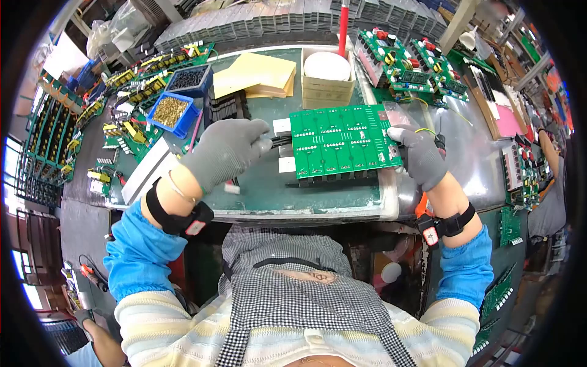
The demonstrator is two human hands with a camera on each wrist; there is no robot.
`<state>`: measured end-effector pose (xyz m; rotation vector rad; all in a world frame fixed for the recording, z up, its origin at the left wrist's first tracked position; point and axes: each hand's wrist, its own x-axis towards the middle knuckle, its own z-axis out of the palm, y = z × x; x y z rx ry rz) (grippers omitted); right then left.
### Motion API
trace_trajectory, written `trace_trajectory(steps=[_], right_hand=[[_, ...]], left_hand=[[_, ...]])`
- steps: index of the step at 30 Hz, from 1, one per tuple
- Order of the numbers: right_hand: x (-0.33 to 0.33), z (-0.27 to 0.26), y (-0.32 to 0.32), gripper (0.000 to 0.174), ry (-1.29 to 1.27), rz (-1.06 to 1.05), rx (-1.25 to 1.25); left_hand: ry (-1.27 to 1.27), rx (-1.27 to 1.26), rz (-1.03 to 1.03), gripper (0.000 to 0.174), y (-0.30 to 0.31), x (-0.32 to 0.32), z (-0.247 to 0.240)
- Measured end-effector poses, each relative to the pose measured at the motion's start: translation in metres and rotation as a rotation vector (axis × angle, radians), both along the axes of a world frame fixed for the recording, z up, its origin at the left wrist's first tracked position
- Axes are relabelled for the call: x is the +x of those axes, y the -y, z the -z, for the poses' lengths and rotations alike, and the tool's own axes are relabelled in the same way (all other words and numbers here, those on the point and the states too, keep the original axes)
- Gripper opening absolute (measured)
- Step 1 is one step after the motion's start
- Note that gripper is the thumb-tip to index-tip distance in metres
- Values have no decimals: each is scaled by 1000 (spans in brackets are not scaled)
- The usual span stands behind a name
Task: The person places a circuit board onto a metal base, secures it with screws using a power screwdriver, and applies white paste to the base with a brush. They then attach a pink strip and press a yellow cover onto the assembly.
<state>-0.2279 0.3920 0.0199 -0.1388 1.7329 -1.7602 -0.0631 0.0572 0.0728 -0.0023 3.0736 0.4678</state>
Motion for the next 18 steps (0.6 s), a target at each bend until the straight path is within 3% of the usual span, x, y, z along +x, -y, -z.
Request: trace_trajectory(steps=[2,6,9,10,13,18], right_hand=[[5,4,0,32,-103,-2,54],[15,15,0,39,-131,102,-62],[31,2,-3,38,4,98,-176],[28,10,-7,40,-66,36,-125],[36,16,-4,40,-40,43,-34],[52,5,14,36,-5,176,-131]], left_hand=[[-219,-112,26,36,-12,17,1],[-443,95,32,37,-33,47,0],[-150,489,-34,46,-38,57,10],[-125,636,-69,51,-37,56,25],[-198,549,11,52,-32,45,34],[-240,504,100,51,-35,32,47]])
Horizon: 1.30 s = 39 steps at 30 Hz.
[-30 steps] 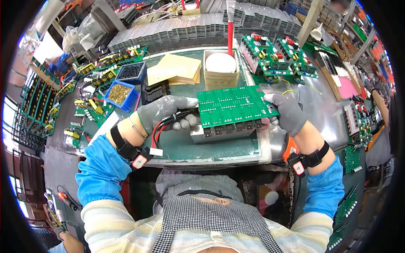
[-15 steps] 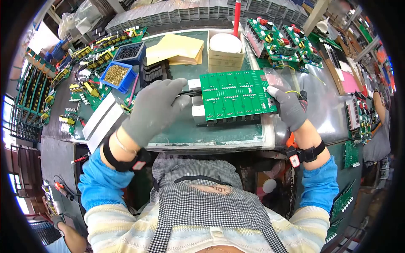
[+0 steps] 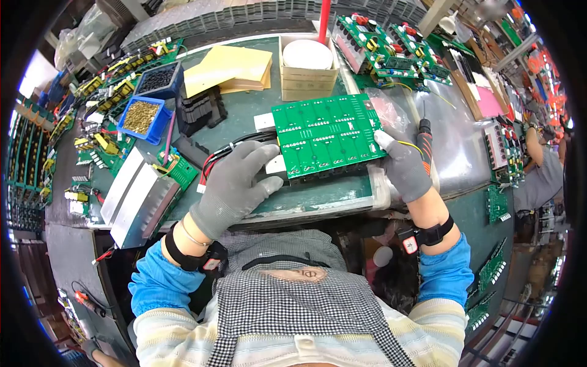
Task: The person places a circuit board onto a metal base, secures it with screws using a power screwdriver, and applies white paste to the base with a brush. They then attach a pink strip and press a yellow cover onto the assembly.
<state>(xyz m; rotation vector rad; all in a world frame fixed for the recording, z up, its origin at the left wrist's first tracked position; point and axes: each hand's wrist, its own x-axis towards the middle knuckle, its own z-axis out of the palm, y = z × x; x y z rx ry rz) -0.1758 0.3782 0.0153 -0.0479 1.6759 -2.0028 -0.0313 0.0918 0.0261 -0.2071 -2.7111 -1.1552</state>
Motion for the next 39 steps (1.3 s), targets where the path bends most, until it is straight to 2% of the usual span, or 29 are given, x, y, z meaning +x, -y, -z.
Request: trace_trajectory(steps=[4,8,10,13,17,20,26,29,32,35,39], right_hand=[[-1,8,-6,33,7,6,-30],[-1,10,-7,33,-3,-15,-84],[3,4,3,33,-11,39,-82],[6,0,8,35,-20,72,-74],[12,-6,19,36,-36,114,-124],[13,0,13,36,-111,56,-101],[9,1,7,35,-105,-8,-111],[7,2,8,35,-91,-8,-134],[13,-2,14,35,-42,78,-183],[10,9,9,36,-138,63,-157],[11,3,10,36,-77,41,-184]], left_hand=[[-175,-68,49,52,5,-6,24],[-98,-75,37,54,6,-6,27],[-92,-48,43,56,7,-7,23],[-189,-16,37,57,6,-7,25],[-180,-116,67,57,7,-6,23],[-191,-119,54,57,5,-5,22],[-167,-126,75,56,6,-7,16],[-177,-125,96,55,8,-10,16],[-160,-131,93,55,8,-8,16],[-160,-146,92,56,6,-7,14],[-184,-159,72,61,6,-7,18]])
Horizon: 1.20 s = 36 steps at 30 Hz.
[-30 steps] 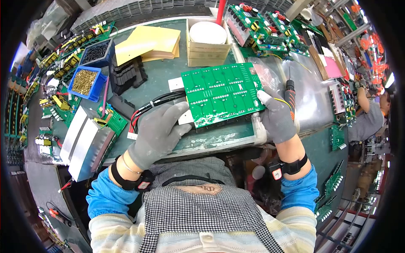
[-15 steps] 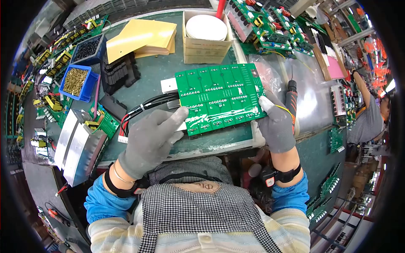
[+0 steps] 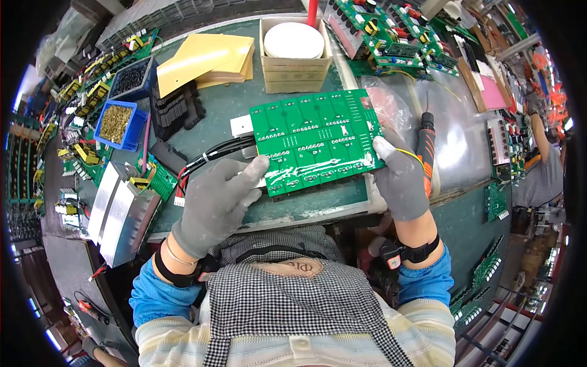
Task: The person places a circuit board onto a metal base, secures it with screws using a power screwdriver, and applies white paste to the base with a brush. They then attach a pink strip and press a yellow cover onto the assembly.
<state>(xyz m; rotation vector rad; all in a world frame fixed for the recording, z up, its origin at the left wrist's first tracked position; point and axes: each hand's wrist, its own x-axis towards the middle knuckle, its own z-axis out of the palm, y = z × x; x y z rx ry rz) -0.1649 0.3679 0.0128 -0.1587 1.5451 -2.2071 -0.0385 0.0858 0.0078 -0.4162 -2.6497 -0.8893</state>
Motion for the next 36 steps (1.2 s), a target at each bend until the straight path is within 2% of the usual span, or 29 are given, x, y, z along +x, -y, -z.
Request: trace_trajectory(steps=[4,8,11,12,13,14,15,18,20,21,23,24,25,26,27,29,30,31,32,34,35,36], right_hand=[[-3,2,0,35,9,-15,15],[-3,3,-5,35,-14,-34,113],[-3,8,-7,34,22,-16,41],[0,6,-6,35,-56,7,133],[-2,15,-9,38,-41,3,73],[0,10,-10,41,-18,-6,75],[3,-3,-3,42,-54,-52,55],[0,-31,-22,40,-308,-143,617],[-9,-30,-48,40,-500,-25,719],[-16,-33,-66,38,-447,-69,718],[-24,-47,-89,34,-415,-86,717],[-26,-51,-95,33,-437,-64,717],[-29,-54,-102,32,-460,-43,717],[-35,-54,-112,30,-477,-69,804],[-43,-52,-123,29,-493,-92,891],[-56,-44,-141,30,-491,-99,987],[-58,-34,-148,31,-469,-80,1000],[-59,-22,-159,33,-446,-53,1015],[-61,-3,-173,37,-693,-57,1121],[-44,-12,-153,33,-281,3,653],[-54,1,-157,32,34,128,483],[-55,5,-164,38,-530,-162,950]], left_hand=[[-5,15,-11,63,0,0,-1],[45,26,33,56,2,0,-8],[57,34,33,54,1,1,-3],[0,1,40,56,2,1,-1],[-72,37,58,58,3,-1,7],[26,-58,42,61,4,2,-2],[-2,-32,32,65,4,6,-2],[13,-33,-22,68,11,28,-40],[72,-162,-79,66,36,41,-68],[171,-107,-129,63,51,46,-88],[334,-24,-372,53,72,43,-132],[469,22,-449,49,94,31,-143],[498,96,-456,49,120,20,-142],[575,70,-503,48,147,5,-139],[613,-139,-542,45,183,-11,-127],[763,-152,-605,44,231,-35,-101],[727,-604,-570,43,246,-50,-88],[792,-671,-525,48,255,-60,-76],[844,-741,-473,54,263,-70,-70],[684,-634,-422,77,257,-69,-60],[746,-590,-405,91,263,-73,-55],[706,-610,-382,92,262,-73,-56]])
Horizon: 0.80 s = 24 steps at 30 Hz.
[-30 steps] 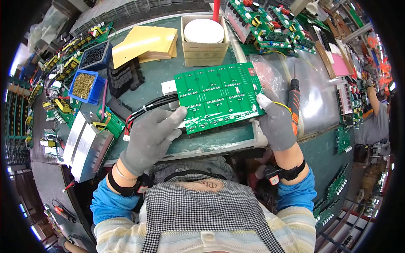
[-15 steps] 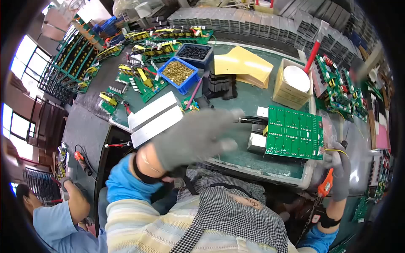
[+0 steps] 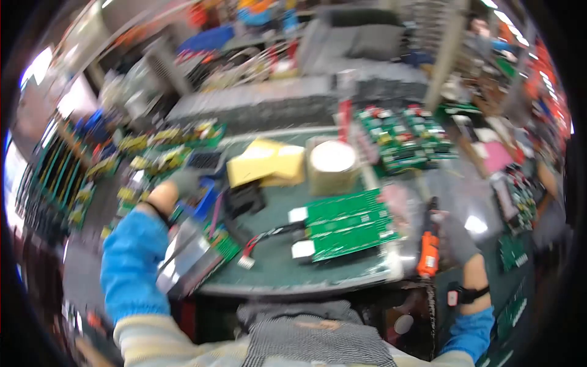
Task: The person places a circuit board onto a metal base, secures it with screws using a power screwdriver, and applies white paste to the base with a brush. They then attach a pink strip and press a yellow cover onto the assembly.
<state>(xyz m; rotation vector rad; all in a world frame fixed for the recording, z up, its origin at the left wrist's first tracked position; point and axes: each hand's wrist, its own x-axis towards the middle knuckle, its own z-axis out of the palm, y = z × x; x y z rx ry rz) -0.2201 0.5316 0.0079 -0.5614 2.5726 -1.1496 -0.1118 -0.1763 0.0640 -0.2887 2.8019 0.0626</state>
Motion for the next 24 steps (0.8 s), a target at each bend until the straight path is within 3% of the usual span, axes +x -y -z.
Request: trace_trajectory(steps=[1,2,3,4,6,10,12,15,16,20,21,22,23,24], right_hand=[[-1,4,-7,45,-598,-226,428],[3,-10,3,48,-642,-264,564],[7,-23,13,51,-689,-306,695],[8,-18,13,45,-761,-323,692],[0,-7,13,38,-874,-366,711],[-10,-11,20,28,-915,-465,724],[-14,-8,15,23,-913,-521,701],[-2,-25,11,22,-1022,-405,686],[-1,-32,11,22,-1062,-364,688],[-6,-54,5,26,-1262,-46,324],[-7,-56,3,32,-1113,70,124],[-9,-57,-2,37,-1098,149,89],[-10,-57,-6,42,-1080,227,52],[4,-74,0,45,-1169,241,322]], left_hand=[[25,174,-17,96,19,-4,8],[-1,114,68,95,-2,4,-13],[145,73,-54,87,10,-3,-4],[62,125,-117,65,9,0,-4],[207,-53,-103,42,25,-7,13],[105,57,-122,33,26,-2,15],[104,-67,-94,31,26,-2,15],[65,72,-124,30,50,0,23],[20,-51,-135,27,43,4,19],[-134,-5,-241,23,44,9,5],[-225,-199,-32,20,54,11,11],[-187,-339,-9,17,57,7,9],[-246,-510,148,16,64,5,12],[-308,-625,306,17,63,9,4]])
